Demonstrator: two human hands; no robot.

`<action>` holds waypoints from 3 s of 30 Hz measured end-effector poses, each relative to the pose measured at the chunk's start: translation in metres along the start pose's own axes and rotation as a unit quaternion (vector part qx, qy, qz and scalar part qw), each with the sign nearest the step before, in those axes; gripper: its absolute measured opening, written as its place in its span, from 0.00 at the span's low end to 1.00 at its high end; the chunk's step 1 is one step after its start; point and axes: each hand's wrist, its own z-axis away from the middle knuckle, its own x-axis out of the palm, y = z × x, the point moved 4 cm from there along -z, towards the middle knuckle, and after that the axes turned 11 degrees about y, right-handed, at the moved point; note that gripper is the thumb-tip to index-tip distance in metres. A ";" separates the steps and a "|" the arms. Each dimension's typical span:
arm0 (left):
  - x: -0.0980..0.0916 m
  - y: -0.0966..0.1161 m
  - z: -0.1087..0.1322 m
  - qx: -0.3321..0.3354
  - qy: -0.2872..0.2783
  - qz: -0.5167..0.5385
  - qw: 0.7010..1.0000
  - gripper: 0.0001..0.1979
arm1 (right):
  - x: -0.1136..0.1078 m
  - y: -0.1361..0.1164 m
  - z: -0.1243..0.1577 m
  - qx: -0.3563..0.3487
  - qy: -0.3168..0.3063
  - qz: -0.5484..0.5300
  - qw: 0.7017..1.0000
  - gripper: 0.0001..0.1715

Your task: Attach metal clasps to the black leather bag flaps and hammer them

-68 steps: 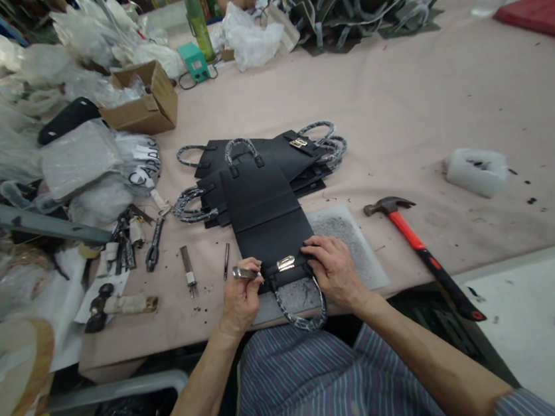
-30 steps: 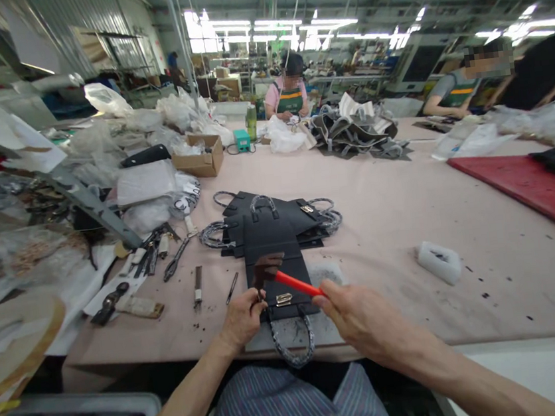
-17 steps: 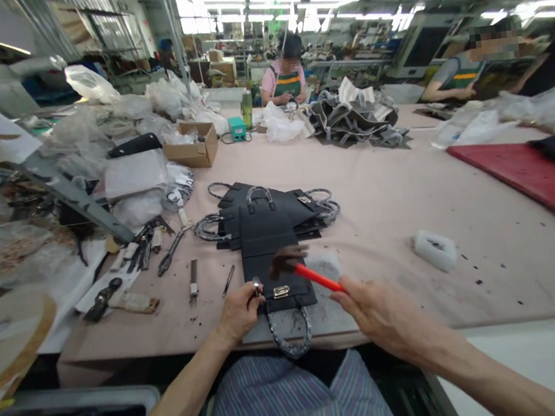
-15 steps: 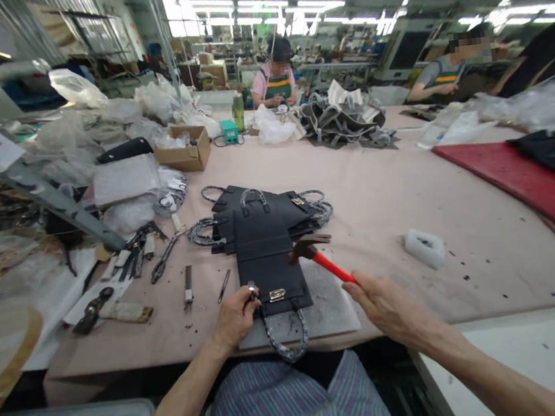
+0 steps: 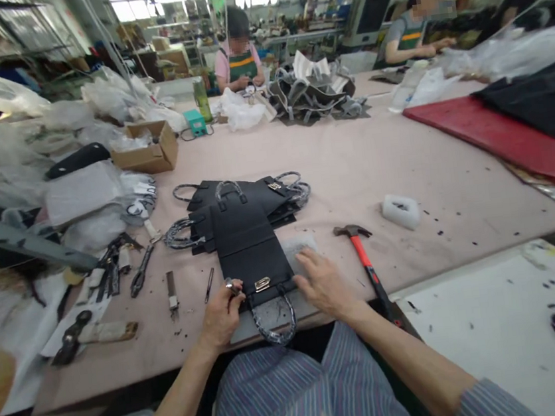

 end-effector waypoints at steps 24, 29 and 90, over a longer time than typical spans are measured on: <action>-0.041 -0.017 -0.002 -0.187 0.162 0.147 0.958 0.13 | 0.027 -0.041 0.019 0.021 -0.018 -0.101 0.994 0.36; -0.010 0.023 -0.006 -0.130 0.102 0.181 0.969 0.11 | 0.025 -0.010 0.017 0.028 -0.003 -0.058 0.998 0.23; 0.068 0.054 -0.020 0.082 -0.046 0.003 0.996 0.04 | 0.025 -0.009 0.016 0.015 -0.004 -0.054 0.998 0.23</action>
